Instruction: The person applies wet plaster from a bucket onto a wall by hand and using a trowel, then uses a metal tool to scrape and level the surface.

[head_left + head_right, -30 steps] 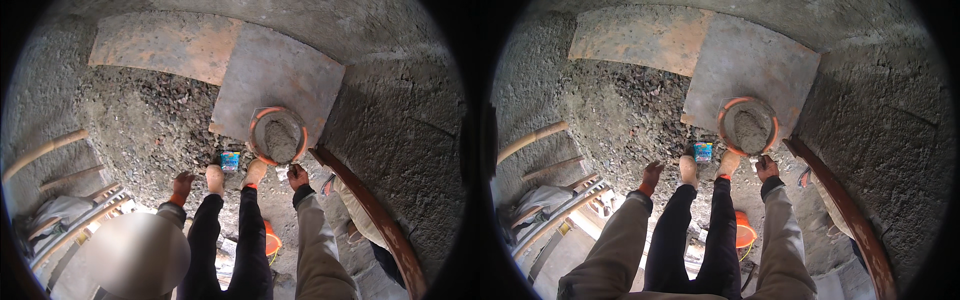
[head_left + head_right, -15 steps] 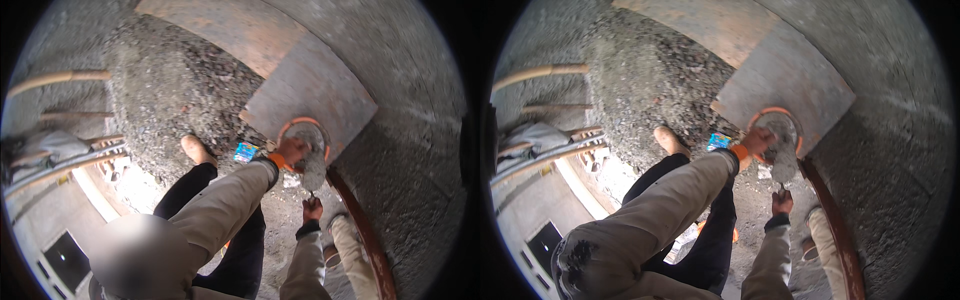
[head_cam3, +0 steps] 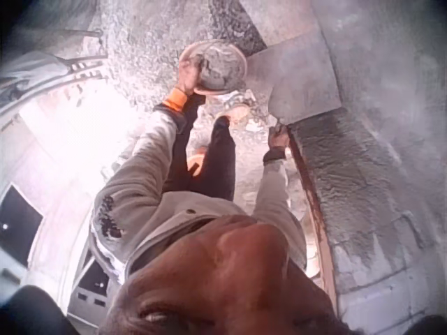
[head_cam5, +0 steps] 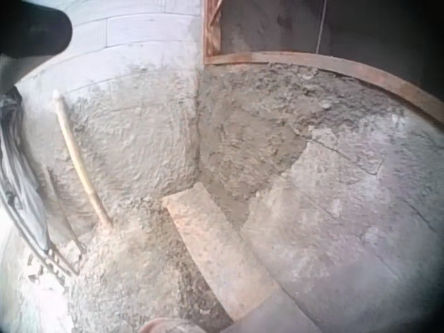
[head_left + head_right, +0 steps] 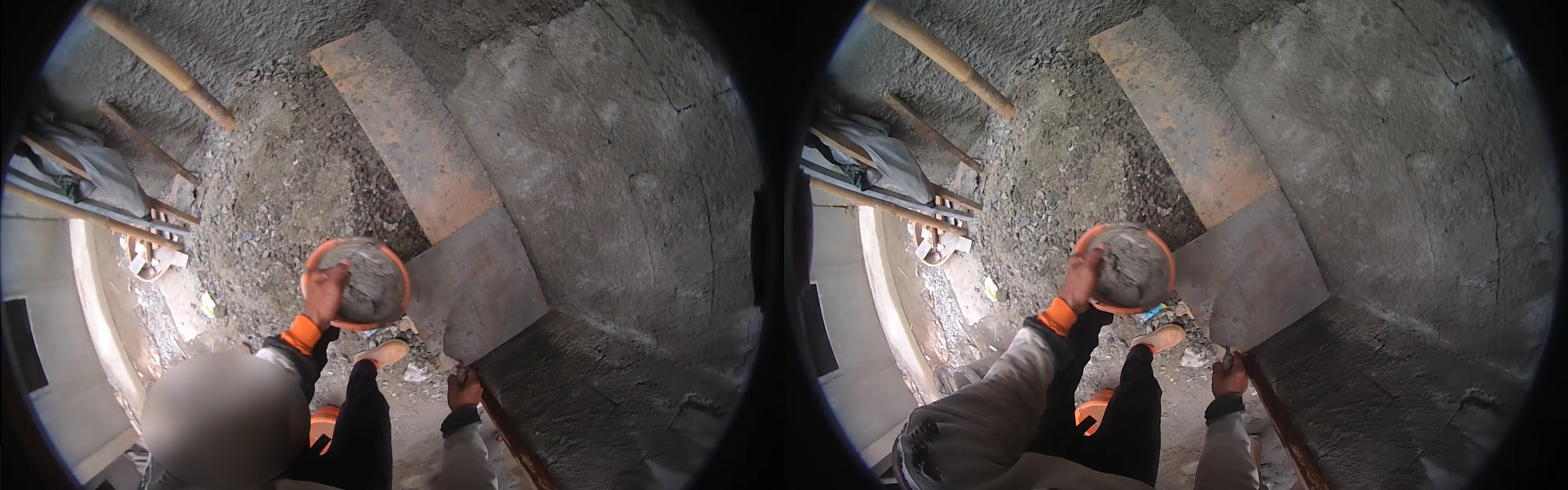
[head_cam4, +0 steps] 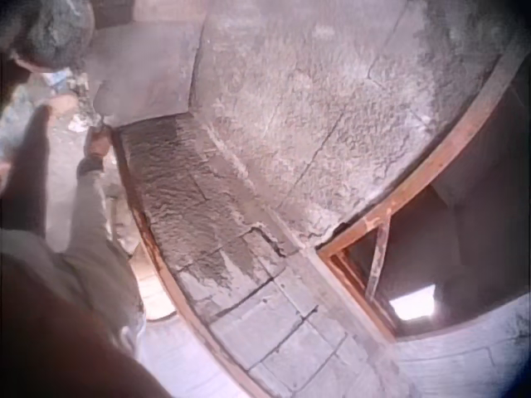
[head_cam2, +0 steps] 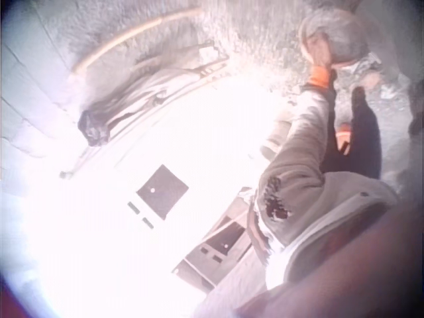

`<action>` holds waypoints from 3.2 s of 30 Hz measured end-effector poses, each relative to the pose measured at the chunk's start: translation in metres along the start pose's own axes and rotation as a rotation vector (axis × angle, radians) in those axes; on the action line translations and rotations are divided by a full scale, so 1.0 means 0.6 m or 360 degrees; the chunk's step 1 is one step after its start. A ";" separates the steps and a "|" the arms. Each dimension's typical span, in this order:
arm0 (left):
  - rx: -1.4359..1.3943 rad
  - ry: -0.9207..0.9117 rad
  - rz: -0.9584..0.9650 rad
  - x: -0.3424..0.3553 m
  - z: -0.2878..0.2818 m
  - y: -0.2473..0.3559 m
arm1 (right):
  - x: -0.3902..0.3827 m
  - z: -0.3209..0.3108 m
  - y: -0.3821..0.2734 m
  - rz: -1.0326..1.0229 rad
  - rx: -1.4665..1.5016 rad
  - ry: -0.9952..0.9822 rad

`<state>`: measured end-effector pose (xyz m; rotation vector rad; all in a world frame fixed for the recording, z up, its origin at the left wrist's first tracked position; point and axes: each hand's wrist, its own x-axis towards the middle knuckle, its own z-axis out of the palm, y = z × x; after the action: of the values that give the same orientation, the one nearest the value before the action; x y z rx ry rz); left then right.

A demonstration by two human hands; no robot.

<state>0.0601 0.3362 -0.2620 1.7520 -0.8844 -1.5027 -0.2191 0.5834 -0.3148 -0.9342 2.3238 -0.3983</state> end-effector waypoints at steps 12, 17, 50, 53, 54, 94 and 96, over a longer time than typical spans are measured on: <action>-0.0660 0.0902 -0.0030 0.313 -0.336 0.005 | 0.213 0.182 -0.541 -0.1128 0.0048 -0.0737; -0.0223 0.0934 -0.0153 0.310 -0.423 -0.064 | 0.360 0.200 -0.636 -0.0910 0.0457 -0.1745; 0.0939 0.0808 -0.0568 0.368 -0.316 -0.049 | 0.374 0.504 -0.771 -0.1172 -0.0878 -0.1662; 0.0898 0.0799 -0.0580 0.379 -0.336 -0.074 | 0.413 0.472 -0.701 -0.1203 -0.0460 -0.1637; 0.0753 0.0836 -0.0560 0.391 -0.352 -0.093 | 0.421 0.457 -0.694 -0.1215 -0.0303 -0.1672; -0.0052 0.0547 -0.0030 0.410 -0.256 -0.183 | 0.367 0.513 -0.676 -0.1098 -0.0830 -0.1058; -0.0157 0.0496 -0.0170 0.397 -0.283 -0.170 | 0.342 0.472 -0.658 -0.1027 -0.0562 -0.1255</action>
<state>0.2627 0.2041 -0.4554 1.9176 -0.5579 -1.2674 0.0481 0.1442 -0.4340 -1.6518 1.3567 0.1438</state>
